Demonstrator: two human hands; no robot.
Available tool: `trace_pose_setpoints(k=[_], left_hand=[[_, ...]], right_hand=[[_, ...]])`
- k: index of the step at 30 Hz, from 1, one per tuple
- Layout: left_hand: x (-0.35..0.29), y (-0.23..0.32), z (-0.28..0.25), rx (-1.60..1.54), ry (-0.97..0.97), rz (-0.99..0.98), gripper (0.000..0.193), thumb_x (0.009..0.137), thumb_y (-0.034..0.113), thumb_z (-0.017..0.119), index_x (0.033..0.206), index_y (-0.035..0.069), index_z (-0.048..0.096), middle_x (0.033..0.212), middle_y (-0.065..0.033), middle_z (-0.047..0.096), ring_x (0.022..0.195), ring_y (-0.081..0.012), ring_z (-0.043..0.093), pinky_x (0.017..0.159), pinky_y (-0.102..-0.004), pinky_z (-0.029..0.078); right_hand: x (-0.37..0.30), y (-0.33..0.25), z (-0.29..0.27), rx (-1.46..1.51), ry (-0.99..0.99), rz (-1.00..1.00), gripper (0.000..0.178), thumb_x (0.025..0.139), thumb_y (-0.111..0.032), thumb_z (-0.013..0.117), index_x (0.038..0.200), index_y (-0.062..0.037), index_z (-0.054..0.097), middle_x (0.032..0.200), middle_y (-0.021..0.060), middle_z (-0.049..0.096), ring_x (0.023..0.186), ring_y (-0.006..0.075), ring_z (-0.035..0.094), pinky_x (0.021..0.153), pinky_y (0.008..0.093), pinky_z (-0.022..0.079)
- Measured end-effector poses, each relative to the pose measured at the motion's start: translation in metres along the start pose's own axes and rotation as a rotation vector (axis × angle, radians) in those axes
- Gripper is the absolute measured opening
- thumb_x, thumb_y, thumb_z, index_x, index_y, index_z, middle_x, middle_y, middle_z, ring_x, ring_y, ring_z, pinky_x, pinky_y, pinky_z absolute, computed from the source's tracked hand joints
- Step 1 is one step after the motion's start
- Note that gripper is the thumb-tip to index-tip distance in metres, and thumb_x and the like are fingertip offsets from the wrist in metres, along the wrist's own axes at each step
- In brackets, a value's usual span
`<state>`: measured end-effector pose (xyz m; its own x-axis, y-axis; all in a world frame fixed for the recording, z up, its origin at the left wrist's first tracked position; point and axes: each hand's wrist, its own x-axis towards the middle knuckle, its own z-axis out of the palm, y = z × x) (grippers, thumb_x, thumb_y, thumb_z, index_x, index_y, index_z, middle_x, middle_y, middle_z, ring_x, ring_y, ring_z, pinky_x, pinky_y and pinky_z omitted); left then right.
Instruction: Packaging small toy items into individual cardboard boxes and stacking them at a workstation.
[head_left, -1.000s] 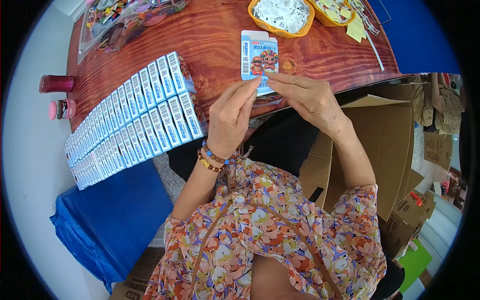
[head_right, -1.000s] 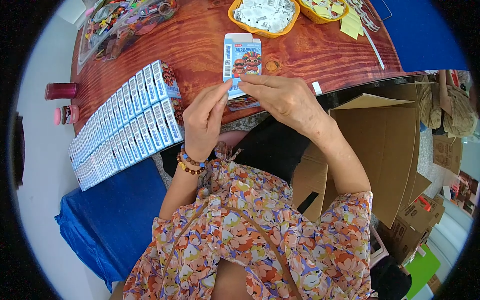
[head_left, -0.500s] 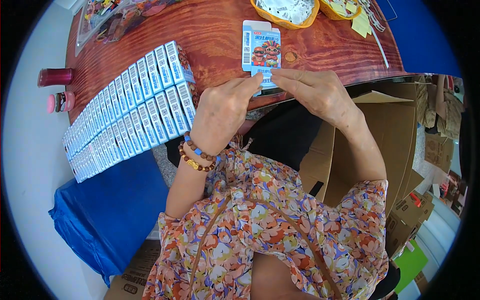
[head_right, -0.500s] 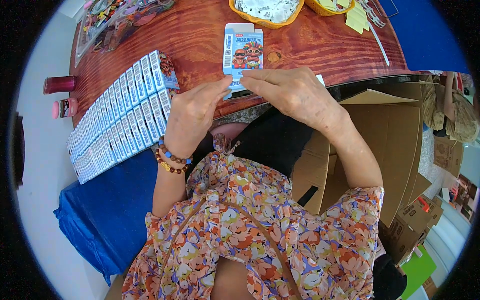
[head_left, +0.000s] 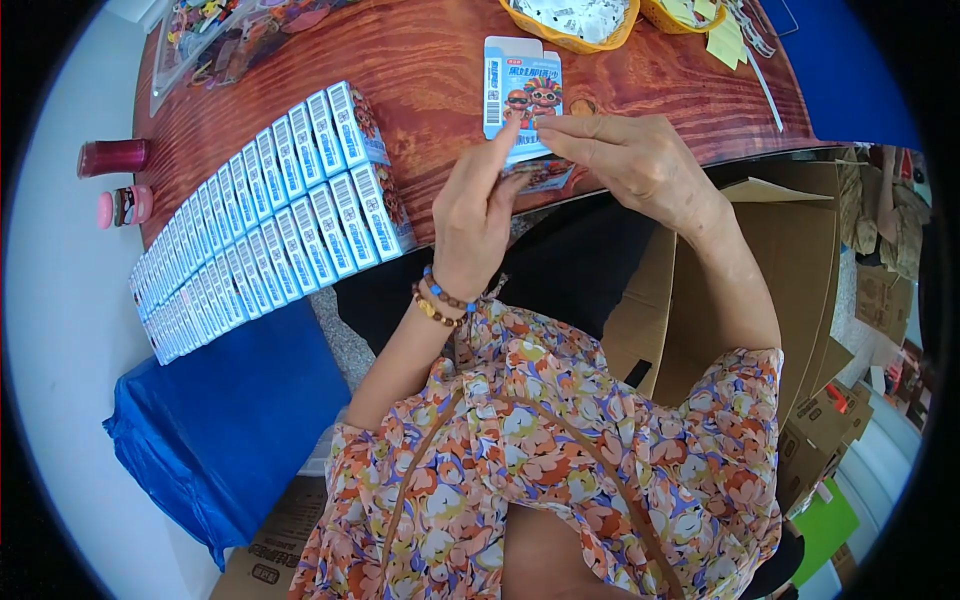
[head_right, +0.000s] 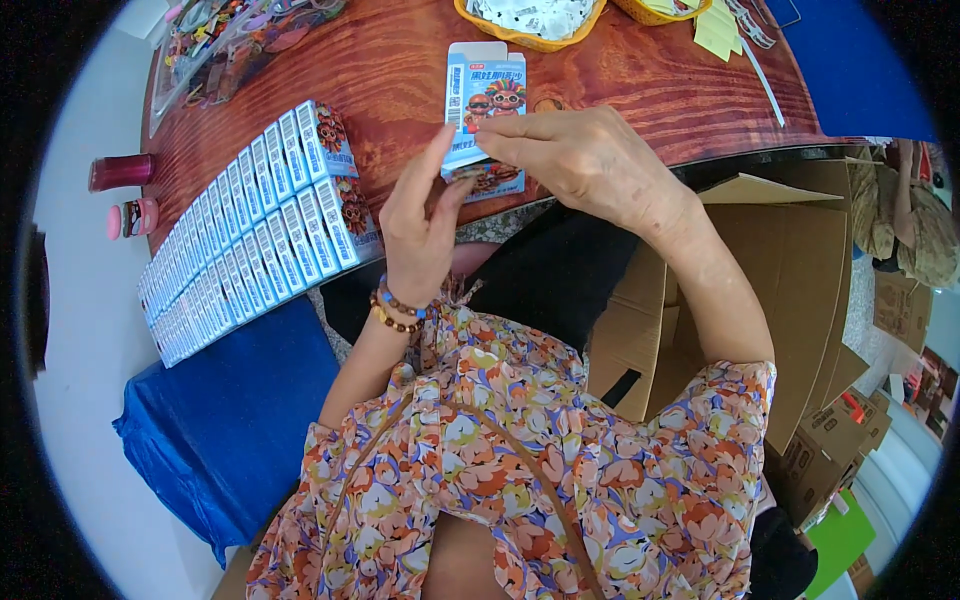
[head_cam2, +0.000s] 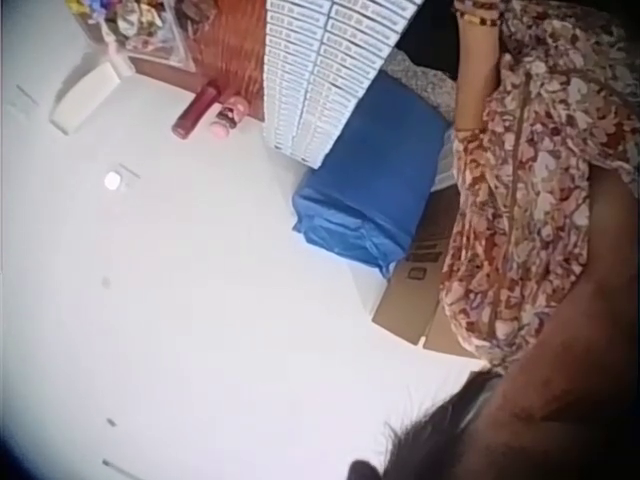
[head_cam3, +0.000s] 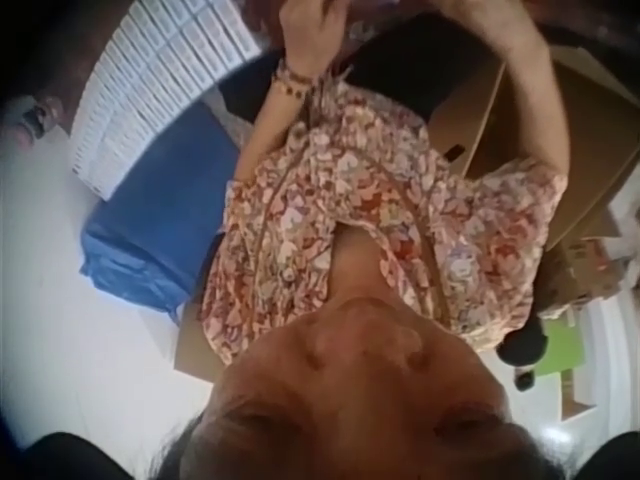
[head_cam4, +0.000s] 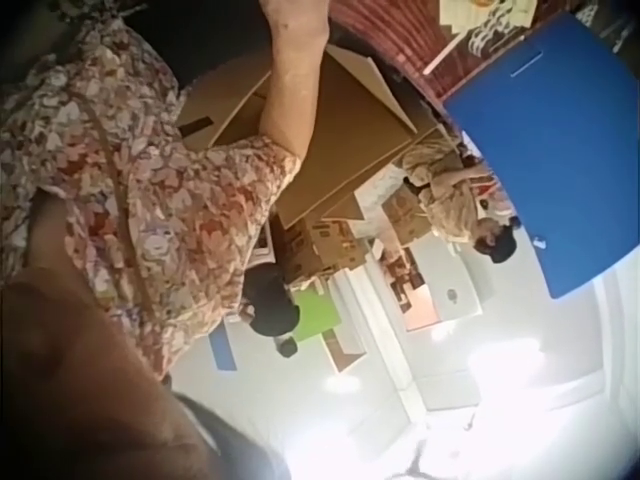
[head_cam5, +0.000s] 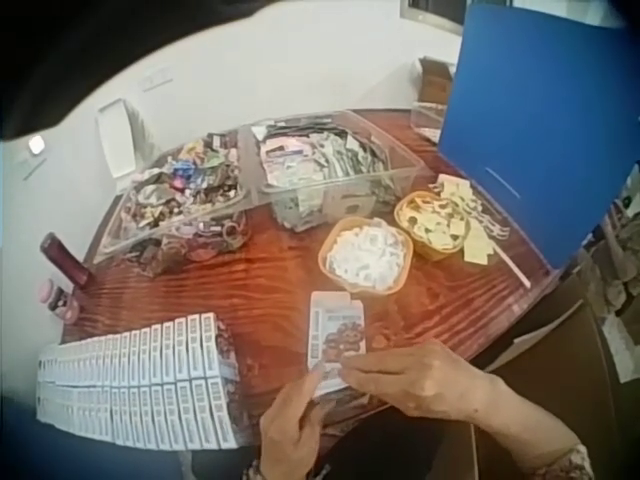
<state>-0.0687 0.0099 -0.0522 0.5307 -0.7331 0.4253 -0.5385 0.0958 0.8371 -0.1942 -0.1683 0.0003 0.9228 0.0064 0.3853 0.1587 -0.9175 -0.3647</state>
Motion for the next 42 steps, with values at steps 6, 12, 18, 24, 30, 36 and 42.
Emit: trace_pose_setpoints(k=[6,12,18,24,30,36,42], left_hand=[[0.006,-0.011,0.004,-0.113,0.040,-0.018,0.057,0.084,-0.012,0.067,0.137,0.007,0.060,0.110,-0.0168,0.069,0.095,-0.0264,0.069,0.079,-0.0352,0.056],[0.007,-0.021,0.004,-0.178,0.037,-0.058,0.054,0.083,-0.014,0.067,0.134,0.006,0.062,0.111,-0.0156,0.070,0.093,-0.0236,0.070,0.080,-0.0331,0.056],[0.018,-0.010,-0.005,-0.188,-0.073,0.016,0.052,0.086,-0.013,0.065,0.135,0.005,0.061,0.110,-0.0154,0.069,0.094,-0.0221,0.069,0.080,-0.0324,0.056],[0.015,-0.012,-0.008,-0.245,-0.096,0.006,0.048,0.091,-0.013,0.056,0.137,0.002,0.059,0.116,-0.0180,0.065,0.100,-0.0227,0.067,0.082,-0.0325,0.056],[0.013,-0.015,-0.008,-0.247,-0.103,-0.017,0.046,0.093,-0.010,0.055,0.138,0.002,0.058,0.114,-0.0167,0.066,0.100,-0.0230,0.067,0.085,-0.0312,0.053],[0.014,-0.013,-0.012,-0.226,-0.168,-0.007,0.045,0.094,-0.008,0.056,0.138,0.003,0.058,0.113,-0.0157,0.066,0.098,-0.0220,0.066,0.084,-0.0304,0.052],[0.013,-0.014,-0.005,-0.263,-0.138,-0.038,0.047,0.093,-0.007,0.060,0.139,0.004,0.057,0.114,-0.0155,0.066,0.099,-0.0233,0.066,0.085,-0.0312,0.052]], right_hand=[[-0.004,0.007,0.000,0.002,-0.032,-0.001,0.048,0.077,0.001,0.073,0.124,-0.0062,0.067,0.125,0.0099,0.068,0.098,0.0331,0.071,0.082,0.0388,0.061],[-0.006,0.008,0.013,0.036,0.043,0.053,0.040,0.083,-0.003,0.074,0.122,-0.0048,0.068,0.119,0.0130,0.070,0.096,0.0327,0.071,0.079,0.0381,0.060],[0.009,0.006,0.000,0.348,-0.055,0.319,0.023,0.089,-0.006,0.072,0.111,-0.0002,0.071,0.090,0.0108,0.071,0.077,0.0245,0.068,0.067,0.0285,0.053],[0.008,0.005,0.011,0.283,0.085,0.171,0.025,0.089,-0.004,0.070,0.114,-0.0023,0.071,0.084,0.0103,0.066,0.072,0.0221,0.065,0.063,0.0310,0.049],[0.006,-0.005,0.012,0.136,0.039,0.165,0.030,0.088,-0.002,0.070,0.118,-0.0036,0.070,0.086,0.0125,0.067,0.073,0.0259,0.067,0.064,0.0352,0.050],[0.000,0.005,0.017,0.252,0.066,0.157,0.035,0.088,0.000,0.070,0.122,-0.0053,0.069,0.090,0.0139,0.068,0.075,0.0280,0.068,0.064,0.0364,0.052],[-0.001,0.000,0.013,0.191,0.015,0.161,0.035,0.087,0.002,0.069,0.122,-0.0050,0.069,0.096,0.0136,0.069,0.077,0.0277,0.068,0.064,0.0364,0.054]])
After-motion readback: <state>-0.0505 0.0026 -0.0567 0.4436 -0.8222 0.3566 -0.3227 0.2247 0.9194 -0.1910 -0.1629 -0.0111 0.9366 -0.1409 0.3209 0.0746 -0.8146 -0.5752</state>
